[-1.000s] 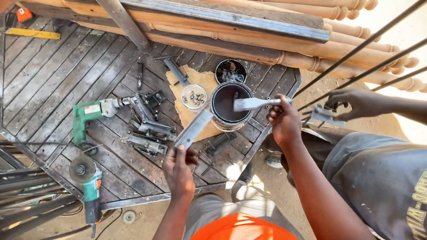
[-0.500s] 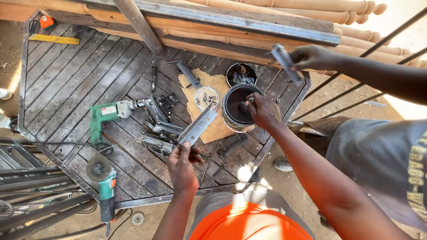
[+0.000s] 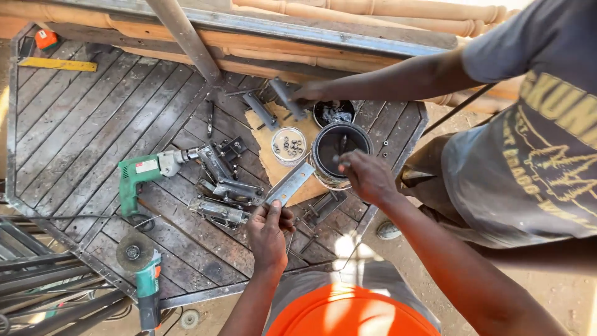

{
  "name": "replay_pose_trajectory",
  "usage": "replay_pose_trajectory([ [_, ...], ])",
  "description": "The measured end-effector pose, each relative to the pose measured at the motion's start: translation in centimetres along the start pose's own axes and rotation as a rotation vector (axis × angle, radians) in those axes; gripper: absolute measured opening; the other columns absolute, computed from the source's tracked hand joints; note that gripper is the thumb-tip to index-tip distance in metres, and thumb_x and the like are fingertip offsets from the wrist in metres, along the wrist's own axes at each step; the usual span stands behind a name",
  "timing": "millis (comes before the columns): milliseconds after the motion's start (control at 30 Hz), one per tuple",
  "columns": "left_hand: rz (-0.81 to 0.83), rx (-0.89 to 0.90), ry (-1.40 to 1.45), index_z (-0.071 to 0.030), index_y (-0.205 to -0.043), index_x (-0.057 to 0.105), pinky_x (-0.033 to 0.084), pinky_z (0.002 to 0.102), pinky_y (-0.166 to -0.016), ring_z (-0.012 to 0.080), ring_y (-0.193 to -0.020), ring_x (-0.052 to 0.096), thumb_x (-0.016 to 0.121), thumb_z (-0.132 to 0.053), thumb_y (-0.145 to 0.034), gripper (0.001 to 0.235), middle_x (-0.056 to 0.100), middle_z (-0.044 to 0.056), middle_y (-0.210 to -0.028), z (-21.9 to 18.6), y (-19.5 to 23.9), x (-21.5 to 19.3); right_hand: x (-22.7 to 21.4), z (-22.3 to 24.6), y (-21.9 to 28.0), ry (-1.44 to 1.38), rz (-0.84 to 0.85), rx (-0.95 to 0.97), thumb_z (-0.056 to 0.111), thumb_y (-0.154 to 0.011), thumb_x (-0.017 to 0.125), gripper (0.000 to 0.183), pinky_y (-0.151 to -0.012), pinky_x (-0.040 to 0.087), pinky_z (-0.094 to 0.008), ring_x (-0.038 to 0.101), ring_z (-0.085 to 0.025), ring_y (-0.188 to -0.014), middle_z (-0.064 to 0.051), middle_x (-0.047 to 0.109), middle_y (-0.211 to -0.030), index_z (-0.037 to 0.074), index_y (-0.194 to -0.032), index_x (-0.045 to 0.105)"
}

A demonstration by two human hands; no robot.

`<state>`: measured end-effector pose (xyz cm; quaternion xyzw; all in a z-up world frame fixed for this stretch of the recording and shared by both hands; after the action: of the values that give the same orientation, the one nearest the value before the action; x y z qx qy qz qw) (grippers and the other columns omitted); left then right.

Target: A person uses a handheld angle grinder to smooth the edges of small metal components on a workshop table.

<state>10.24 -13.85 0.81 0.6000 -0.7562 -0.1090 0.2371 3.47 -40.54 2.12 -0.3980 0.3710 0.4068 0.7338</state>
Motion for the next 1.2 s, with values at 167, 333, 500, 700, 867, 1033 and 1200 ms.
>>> replay_pose_trajectory([
  [167, -0.006, 0.007, 0.014, -0.004, -0.079, 0.062, 0.054, 0.029, -0.047, 0.0158, -0.051, 0.059, 0.060, -0.015, -0.102, 0.026, 0.067, 0.015, -0.066, -0.2, 0.1, 1.4, -1.1, 1.5, 1.6, -0.099, 0.031, -0.077, 0.033, -0.100, 0.058, 0.021, -0.071, 0.057, -0.051, 0.071, -0.035, -0.086, -0.003, 0.067, -0.094, 0.024, -0.118, 0.065],
  [333, 0.008, -0.014, 0.029, -0.004, -0.079, 0.063, 0.054, 0.031, -0.047, 0.0173, -0.051, 0.059, 0.059, -0.017, -0.103, 0.028, 0.067, 0.015, -0.065, 1.5, -0.9, 2.8, -1.2, -1.7, 1.8, -0.081, 0.004, 0.025, 0.034, -0.098, 0.062, 0.022, -0.077, 0.055, -0.046, 0.073, -0.029, -0.085, 0.000, 0.071, -0.094, 0.030, -0.119, 0.068],
  [500, 0.015, -0.126, 0.090, -0.002, -0.082, 0.062, 0.055, 0.033, -0.046, 0.0210, -0.048, 0.060, 0.056, -0.018, -0.105, 0.029, 0.063, 0.016, -0.063, 5.8, -4.1, 3.9, -3.7, -8.0, 2.9, -0.280, -0.103, 0.659, 0.042, -0.096, 0.069, 0.018, -0.084, 0.054, -0.041, 0.073, -0.027, -0.095, -0.001, 0.074, -0.095, 0.039, -0.113, 0.072],
  [700, 0.080, -0.182, 0.022, -0.001, -0.091, 0.064, 0.056, 0.029, -0.044, 0.0160, -0.051, 0.061, 0.053, -0.017, -0.106, 0.025, 0.066, 0.013, -0.067, 10.0, -6.1, 6.2, 1.2, -17.2, 7.3, -1.163, -0.210, 1.093, 0.031, -0.105, 0.061, 0.016, -0.047, 0.041, -0.020, 0.068, -0.014, -0.062, -0.004, 0.070, -0.075, 0.016, -0.109, 0.063],
  [867, 0.051, -0.101, -0.219, -0.004, -0.085, 0.068, 0.045, 0.028, -0.041, 0.0132, -0.044, 0.047, 0.056, -0.021, -0.106, 0.030, 0.058, 0.009, -0.058, 11.0, -7.7, 5.3, 2.3, -13.7, 4.2, -1.158, -0.032, 0.893, 0.032, -0.099, 0.068, 0.024, -0.046, 0.039, -0.022, 0.067, -0.018, -0.059, -0.013, 0.069, -0.074, 0.011, -0.111, 0.069],
  [1033, 0.057, -0.116, -0.229, -0.003, -0.087, 0.067, 0.041, 0.027, -0.042, 0.0132, -0.046, 0.045, 0.051, -0.021, -0.108, 0.032, 0.057, 0.009, -0.059, 12.2, -8.1, 4.7, 6.2, -11.9, 3.2, -1.164, 0.094, 0.889, 0.032, -0.098, 0.068, 0.023, -0.043, 0.039, -0.021, 0.069, -0.018, -0.058, -0.013, 0.071, -0.073, 0.013, -0.112, 0.068],
  [1200, 0.020, -0.197, -0.209, 0.000, -0.090, 0.069, 0.046, 0.029, -0.048, 0.0155, -0.054, 0.049, 0.052, -0.020, -0.107, 0.031, 0.057, 0.009, -0.063, 11.0, -5.9, 4.5, 5.5, -15.0, 2.9, -1.044, -0.025, 0.955, 0.030, -0.097, 0.068, 0.022, -0.045, 0.036, -0.023, 0.066, -0.017, -0.055, -0.010, 0.069, -0.069, 0.011, -0.106, 0.068],
])
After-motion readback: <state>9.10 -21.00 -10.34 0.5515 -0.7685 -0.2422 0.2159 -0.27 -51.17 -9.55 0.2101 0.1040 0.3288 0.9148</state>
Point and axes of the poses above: each hand's wrist, its own y-axis away from the middle knuckle, its own x-axis out of the palm, z = x × y, the point moved 10 cm from there along -y, towards the middle knuckle
